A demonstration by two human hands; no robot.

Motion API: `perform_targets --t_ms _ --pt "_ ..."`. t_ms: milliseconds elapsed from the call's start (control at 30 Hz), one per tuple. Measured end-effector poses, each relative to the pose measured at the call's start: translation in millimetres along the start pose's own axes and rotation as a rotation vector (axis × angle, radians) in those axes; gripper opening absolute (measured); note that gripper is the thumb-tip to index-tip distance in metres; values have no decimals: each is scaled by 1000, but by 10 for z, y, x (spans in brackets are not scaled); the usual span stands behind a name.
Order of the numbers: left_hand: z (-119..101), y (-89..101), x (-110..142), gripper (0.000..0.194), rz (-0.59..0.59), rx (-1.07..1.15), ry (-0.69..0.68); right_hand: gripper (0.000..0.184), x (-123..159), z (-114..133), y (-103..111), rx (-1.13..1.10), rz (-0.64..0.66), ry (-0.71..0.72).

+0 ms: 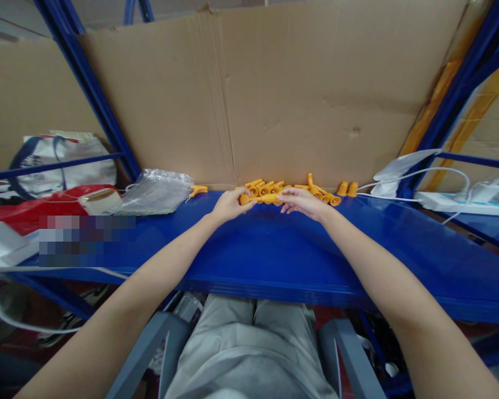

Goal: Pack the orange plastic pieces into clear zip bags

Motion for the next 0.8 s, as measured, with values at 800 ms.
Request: perform_targets --t_ms 800 --pt "1551 291 338 69 11 -282 966 31 154 356 1104 983 -752 585"
Point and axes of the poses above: each hand's wrist, its own x-axis away from the middle knuckle, its own y-axis out of the back of the hand, z = x × y, the point moved 8 cm from there along -x, towards the middle knuckle, and after that the axes turned 7 degrees about y, right-handed, at the moved point
